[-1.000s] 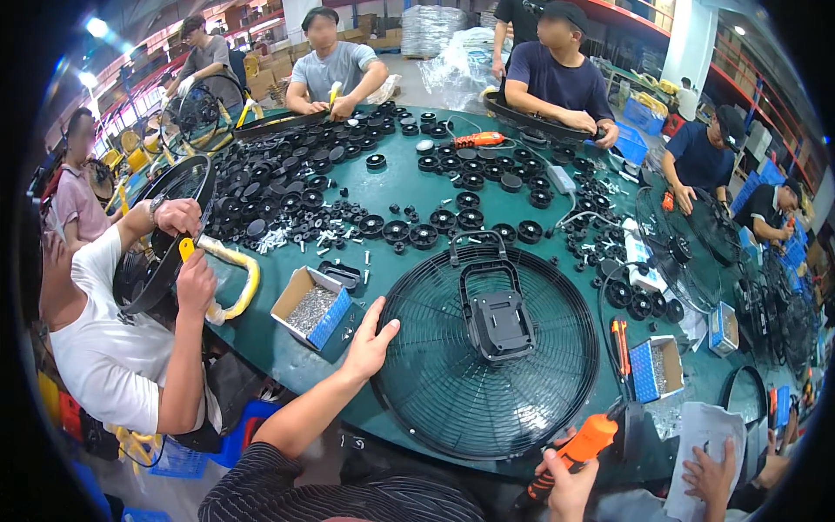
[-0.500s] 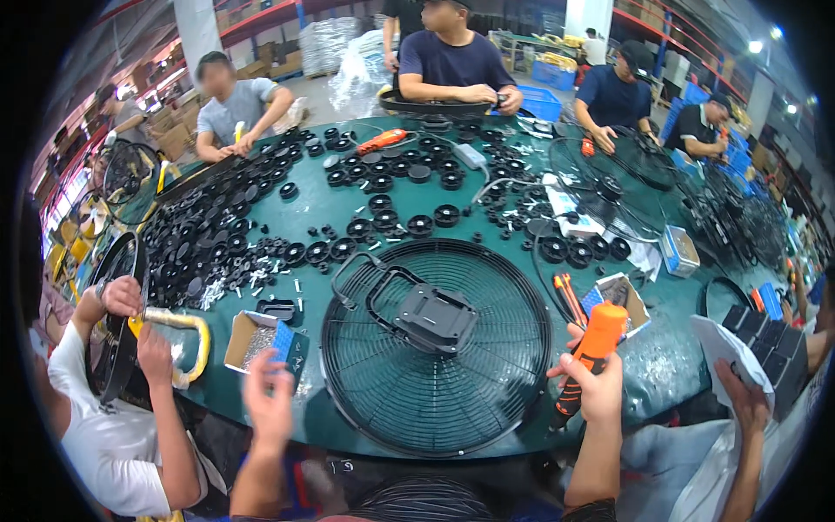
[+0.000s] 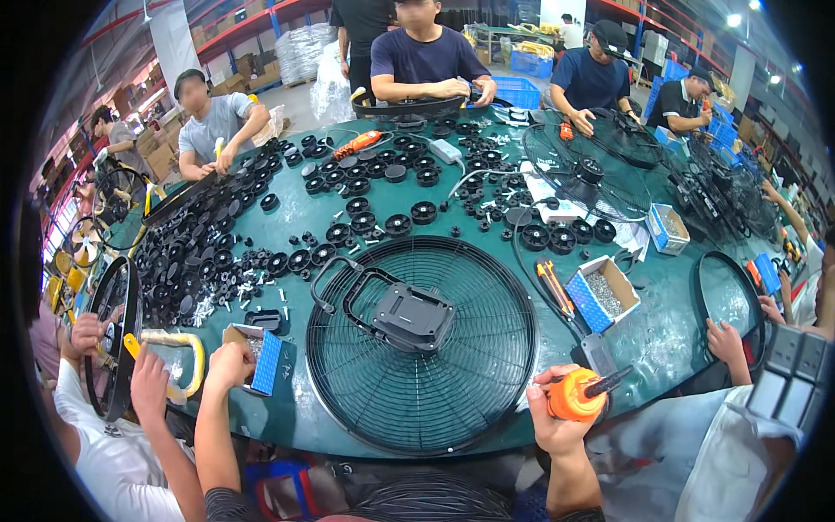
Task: The recorder uses an electric screwdriver to attach components to a large industrial fan grill as part of an assembly line process.
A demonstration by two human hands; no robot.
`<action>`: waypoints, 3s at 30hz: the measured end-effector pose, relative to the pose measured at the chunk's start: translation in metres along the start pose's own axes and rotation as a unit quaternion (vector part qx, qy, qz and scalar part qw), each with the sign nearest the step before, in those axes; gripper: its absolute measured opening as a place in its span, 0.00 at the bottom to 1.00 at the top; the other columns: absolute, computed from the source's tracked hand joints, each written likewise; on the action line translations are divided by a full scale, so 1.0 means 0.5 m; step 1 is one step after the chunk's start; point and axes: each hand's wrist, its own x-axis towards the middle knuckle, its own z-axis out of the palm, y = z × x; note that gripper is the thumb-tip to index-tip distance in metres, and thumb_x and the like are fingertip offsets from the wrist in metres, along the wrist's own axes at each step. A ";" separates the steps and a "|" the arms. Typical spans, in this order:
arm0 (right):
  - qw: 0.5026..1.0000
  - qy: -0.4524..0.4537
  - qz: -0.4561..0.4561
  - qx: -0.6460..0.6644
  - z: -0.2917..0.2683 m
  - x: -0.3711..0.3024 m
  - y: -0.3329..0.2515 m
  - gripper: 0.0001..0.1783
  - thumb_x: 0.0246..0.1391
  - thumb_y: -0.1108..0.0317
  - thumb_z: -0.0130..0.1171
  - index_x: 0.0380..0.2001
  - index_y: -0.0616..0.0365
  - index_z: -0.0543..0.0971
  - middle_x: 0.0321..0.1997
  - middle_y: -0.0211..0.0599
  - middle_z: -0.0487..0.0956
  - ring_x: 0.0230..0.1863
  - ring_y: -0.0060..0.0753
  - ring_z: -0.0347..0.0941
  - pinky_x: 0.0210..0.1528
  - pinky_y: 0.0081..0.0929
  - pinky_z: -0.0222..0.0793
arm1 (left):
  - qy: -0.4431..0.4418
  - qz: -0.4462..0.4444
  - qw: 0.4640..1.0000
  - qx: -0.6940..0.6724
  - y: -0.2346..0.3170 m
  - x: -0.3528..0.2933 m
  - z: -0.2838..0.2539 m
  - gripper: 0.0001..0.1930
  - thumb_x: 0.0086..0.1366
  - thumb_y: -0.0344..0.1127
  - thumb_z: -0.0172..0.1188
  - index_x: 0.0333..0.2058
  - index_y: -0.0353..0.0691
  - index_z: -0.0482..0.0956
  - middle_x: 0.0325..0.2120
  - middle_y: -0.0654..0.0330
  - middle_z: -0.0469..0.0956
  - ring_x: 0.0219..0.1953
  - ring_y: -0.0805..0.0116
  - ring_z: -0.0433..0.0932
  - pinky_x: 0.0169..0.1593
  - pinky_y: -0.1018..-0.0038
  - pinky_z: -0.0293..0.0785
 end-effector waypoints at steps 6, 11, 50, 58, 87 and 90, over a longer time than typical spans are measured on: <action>0.998 -0.028 0.049 0.017 -0.012 0.029 -0.003 0.24 0.49 0.81 0.67 0.48 0.63 0.68 0.38 0.39 0.76 0.34 0.27 0.76 0.39 0.25 0.76 | 0.030 -0.009 0.997 -0.067 0.010 -0.024 -0.024 0.06 0.50 0.37 0.69 0.29 0.47 0.87 0.26 0.55 0.84 0.34 0.52 0.83 0.42 0.62 0.78; 0.992 -0.016 0.111 0.064 -0.012 0.049 -0.026 0.24 0.51 0.76 0.67 0.49 0.64 0.68 0.38 0.46 0.79 0.30 0.30 0.79 0.37 0.27 0.78 | 0.138 0.021 0.988 -0.067 0.014 -0.037 -0.017 0.06 0.53 0.32 0.66 0.31 0.43 0.87 0.29 0.53 0.84 0.36 0.51 0.83 0.42 0.59 0.77; 0.815 -0.227 0.162 0.508 0.167 -0.013 -0.184 0.20 0.59 0.72 0.60 0.51 0.55 0.64 0.32 0.39 0.74 0.28 0.34 0.72 0.32 0.34 0.71 | -0.163 0.371 0.735 -0.544 0.344 -0.297 0.015 0.06 0.58 0.27 0.69 0.34 0.34 0.84 0.27 0.60 0.84 0.25 0.75 0.81 0.28 0.81 0.75; 0.828 -0.193 0.191 0.491 0.177 -0.035 -0.177 0.20 0.58 0.70 0.61 0.50 0.54 0.66 0.29 0.38 0.74 0.25 0.33 0.74 0.30 0.35 0.71 | -0.297 0.177 0.597 -0.724 0.325 -0.340 0.065 0.05 0.64 0.25 0.63 0.39 0.32 0.84 0.31 0.59 0.84 0.27 0.77 0.80 0.32 0.80 0.76; 0.833 -0.396 0.075 0.380 0.375 -0.024 -0.129 0.26 0.50 0.68 0.72 0.46 0.59 0.68 0.27 0.37 0.79 0.22 0.29 0.79 0.26 0.24 0.81 | 0.189 0.201 0.834 -0.477 0.244 -0.266 0.161 0.27 0.43 0.37 0.79 0.14 0.44 0.61 0.13 0.63 0.58 0.14 0.65 0.60 0.19 0.70 0.52; 0.832 -0.408 0.068 0.370 0.384 -0.022 -0.123 0.26 0.49 0.68 0.72 0.47 0.58 0.68 0.28 0.38 0.80 0.23 0.30 0.80 0.26 0.25 0.81 | 0.174 0.198 0.833 -0.486 0.240 -0.264 0.165 0.27 0.43 0.37 0.78 0.14 0.44 0.61 0.13 0.63 0.58 0.14 0.64 0.60 0.19 0.69 0.52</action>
